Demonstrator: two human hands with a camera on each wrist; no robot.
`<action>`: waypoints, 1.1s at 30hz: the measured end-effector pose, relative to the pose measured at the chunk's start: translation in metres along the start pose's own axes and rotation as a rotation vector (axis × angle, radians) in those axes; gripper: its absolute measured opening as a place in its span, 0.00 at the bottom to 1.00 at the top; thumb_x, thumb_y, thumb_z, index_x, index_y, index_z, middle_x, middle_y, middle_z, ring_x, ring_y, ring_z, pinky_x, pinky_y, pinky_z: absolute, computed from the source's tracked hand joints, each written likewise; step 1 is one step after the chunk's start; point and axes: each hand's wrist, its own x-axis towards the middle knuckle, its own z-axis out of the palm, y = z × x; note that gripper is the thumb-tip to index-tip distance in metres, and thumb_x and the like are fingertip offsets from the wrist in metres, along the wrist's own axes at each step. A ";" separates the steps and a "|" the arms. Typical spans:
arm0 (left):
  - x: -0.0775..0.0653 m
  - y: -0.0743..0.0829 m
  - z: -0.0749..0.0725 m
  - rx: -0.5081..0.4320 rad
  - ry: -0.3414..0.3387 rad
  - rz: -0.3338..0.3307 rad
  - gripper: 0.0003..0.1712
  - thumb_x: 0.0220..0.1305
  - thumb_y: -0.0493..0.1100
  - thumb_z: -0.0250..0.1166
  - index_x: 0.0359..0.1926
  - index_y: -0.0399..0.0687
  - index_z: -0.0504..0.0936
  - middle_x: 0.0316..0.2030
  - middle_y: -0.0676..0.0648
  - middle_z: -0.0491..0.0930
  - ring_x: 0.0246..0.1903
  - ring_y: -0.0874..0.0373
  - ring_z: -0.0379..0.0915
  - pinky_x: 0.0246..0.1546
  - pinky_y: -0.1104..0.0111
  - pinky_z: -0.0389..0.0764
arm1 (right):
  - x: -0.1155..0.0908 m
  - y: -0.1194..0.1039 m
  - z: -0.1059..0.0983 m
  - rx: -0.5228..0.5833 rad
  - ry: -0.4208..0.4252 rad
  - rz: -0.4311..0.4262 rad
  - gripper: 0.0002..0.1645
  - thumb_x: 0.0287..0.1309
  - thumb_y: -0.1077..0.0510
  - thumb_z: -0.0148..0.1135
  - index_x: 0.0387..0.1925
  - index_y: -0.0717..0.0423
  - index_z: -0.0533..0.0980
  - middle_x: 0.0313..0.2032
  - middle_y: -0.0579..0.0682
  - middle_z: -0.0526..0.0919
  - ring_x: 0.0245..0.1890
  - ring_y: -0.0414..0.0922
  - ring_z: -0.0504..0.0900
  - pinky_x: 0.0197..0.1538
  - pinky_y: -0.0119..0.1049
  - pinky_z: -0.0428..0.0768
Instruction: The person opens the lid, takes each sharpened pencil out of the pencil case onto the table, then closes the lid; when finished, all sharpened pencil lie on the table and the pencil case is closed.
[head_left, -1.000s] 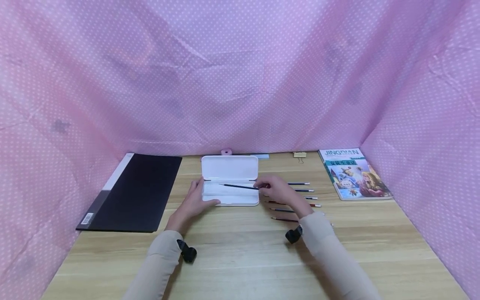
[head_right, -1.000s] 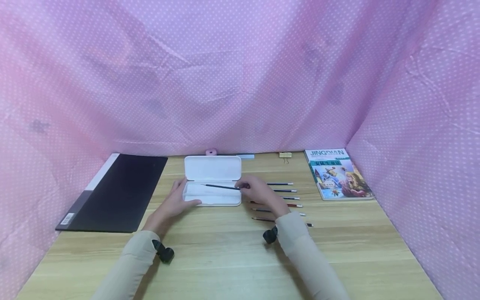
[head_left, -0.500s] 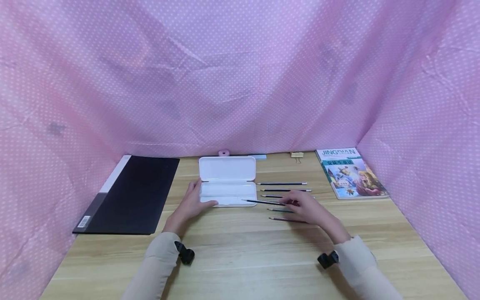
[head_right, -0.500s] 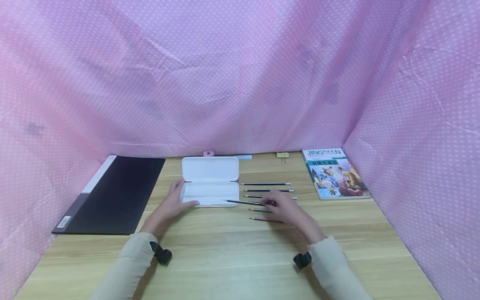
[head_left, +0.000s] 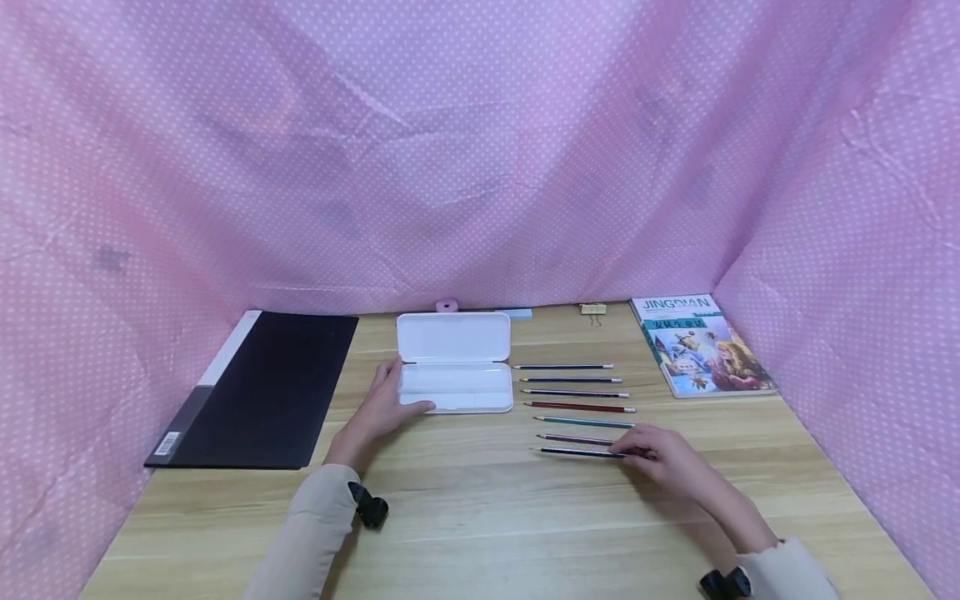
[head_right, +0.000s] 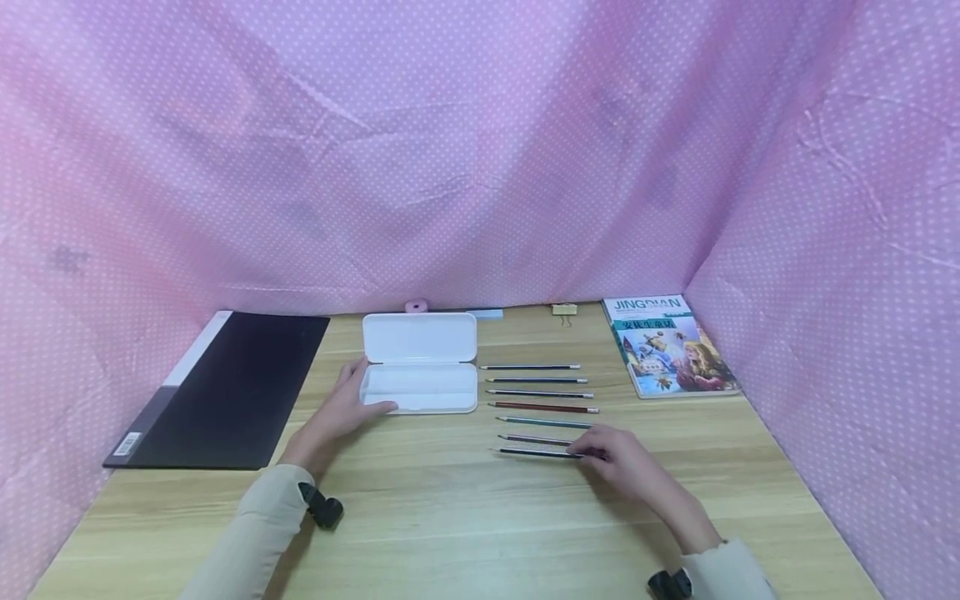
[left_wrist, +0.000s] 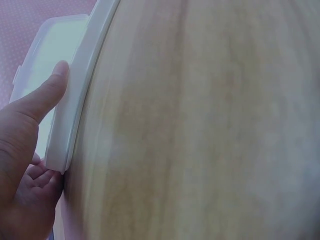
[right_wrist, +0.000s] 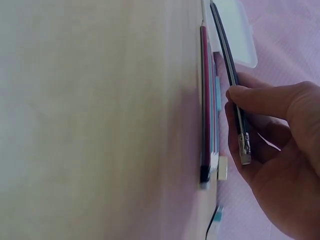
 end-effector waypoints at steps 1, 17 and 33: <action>0.000 0.000 0.000 0.002 -0.003 -0.004 0.65 0.45 0.63 0.70 0.72 0.46 0.40 0.64 0.37 0.50 0.62 0.46 0.51 0.63 0.54 0.56 | -0.003 0.002 0.001 0.002 0.002 -0.012 0.16 0.48 0.68 0.65 0.38 0.47 0.81 0.36 0.41 0.82 0.38 0.37 0.78 0.40 0.33 0.78; -0.001 0.000 0.000 0.002 -0.011 -0.021 0.66 0.44 0.65 0.69 0.72 0.45 0.38 0.64 0.37 0.49 0.63 0.46 0.50 0.63 0.54 0.55 | -0.022 0.023 0.004 0.012 0.020 0.033 0.16 0.48 0.66 0.66 0.38 0.43 0.82 0.36 0.37 0.81 0.38 0.35 0.78 0.41 0.32 0.77; 0.000 0.000 0.001 -0.005 -0.002 0.004 0.65 0.44 0.64 0.69 0.72 0.48 0.40 0.63 0.38 0.51 0.61 0.46 0.52 0.62 0.53 0.57 | -0.023 0.024 0.006 -0.005 0.001 0.099 0.16 0.49 0.64 0.66 0.38 0.40 0.82 0.36 0.35 0.79 0.37 0.34 0.76 0.41 0.33 0.76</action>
